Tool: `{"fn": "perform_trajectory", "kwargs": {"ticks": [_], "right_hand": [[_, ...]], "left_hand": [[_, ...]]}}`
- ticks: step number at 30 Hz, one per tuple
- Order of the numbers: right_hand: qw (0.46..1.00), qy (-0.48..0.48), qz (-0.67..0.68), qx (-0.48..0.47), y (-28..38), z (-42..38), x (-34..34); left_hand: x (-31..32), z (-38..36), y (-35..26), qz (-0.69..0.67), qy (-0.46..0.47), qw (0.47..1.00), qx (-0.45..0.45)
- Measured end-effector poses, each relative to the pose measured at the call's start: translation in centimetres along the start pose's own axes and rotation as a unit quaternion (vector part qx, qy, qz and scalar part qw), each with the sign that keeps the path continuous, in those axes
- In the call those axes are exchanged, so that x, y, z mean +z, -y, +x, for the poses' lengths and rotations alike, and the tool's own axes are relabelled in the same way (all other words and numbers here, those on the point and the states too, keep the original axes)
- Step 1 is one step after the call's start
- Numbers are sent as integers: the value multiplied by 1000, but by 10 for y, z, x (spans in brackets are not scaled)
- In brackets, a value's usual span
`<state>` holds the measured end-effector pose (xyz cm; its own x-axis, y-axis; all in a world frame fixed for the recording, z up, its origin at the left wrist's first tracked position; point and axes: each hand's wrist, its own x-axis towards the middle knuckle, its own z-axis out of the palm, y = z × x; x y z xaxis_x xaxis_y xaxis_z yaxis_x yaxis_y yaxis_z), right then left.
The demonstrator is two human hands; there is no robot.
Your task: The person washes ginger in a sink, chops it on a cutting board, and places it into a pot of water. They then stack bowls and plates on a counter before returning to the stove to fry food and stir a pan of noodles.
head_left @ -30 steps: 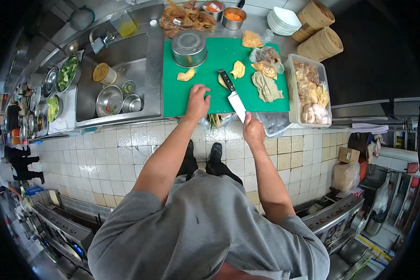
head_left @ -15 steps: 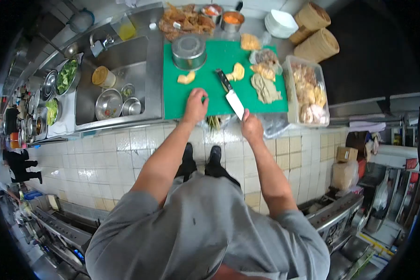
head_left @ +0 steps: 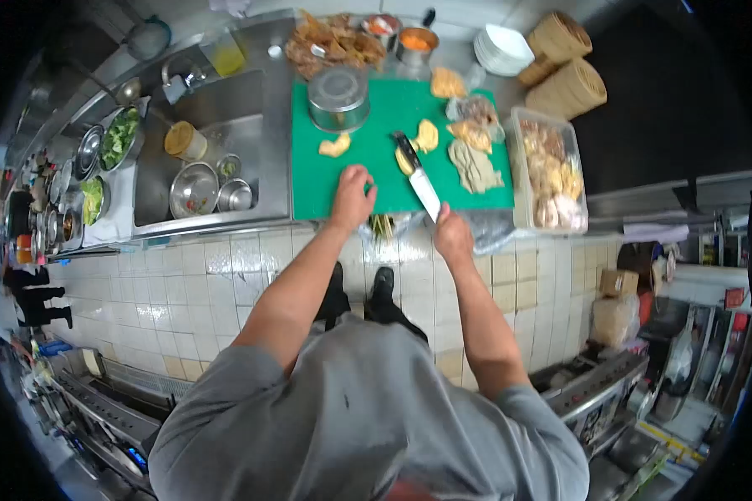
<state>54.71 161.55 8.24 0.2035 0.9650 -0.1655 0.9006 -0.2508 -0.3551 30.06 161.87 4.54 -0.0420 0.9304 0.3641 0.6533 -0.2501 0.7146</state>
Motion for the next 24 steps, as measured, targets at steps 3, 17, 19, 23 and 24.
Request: {"fn": "perform_trajectory", "kwargs": {"ticks": [3, 17, 19, 23, 24], "right_hand": [[999, 8, 10, -53, -14, -23, -15], [1000, 7, 27, 10, -8, -46, -1], [990, -63, 101, -70, -15, -43, -8], [977, -128, 166, -36, -21, -42, -20], [978, -106, 178, -21, -15, -47, -36]], "left_hand": [[4, -31, -3, 1, 12, 1000, -6], [4, 2, -10, 16, -15, 999, -24], [14, 9, -22, 38, 22, 998, -55], [50, 47, -46, 81, 135, 982, -101], [45, 50, -50, 84, 134, 982, -104]]}}
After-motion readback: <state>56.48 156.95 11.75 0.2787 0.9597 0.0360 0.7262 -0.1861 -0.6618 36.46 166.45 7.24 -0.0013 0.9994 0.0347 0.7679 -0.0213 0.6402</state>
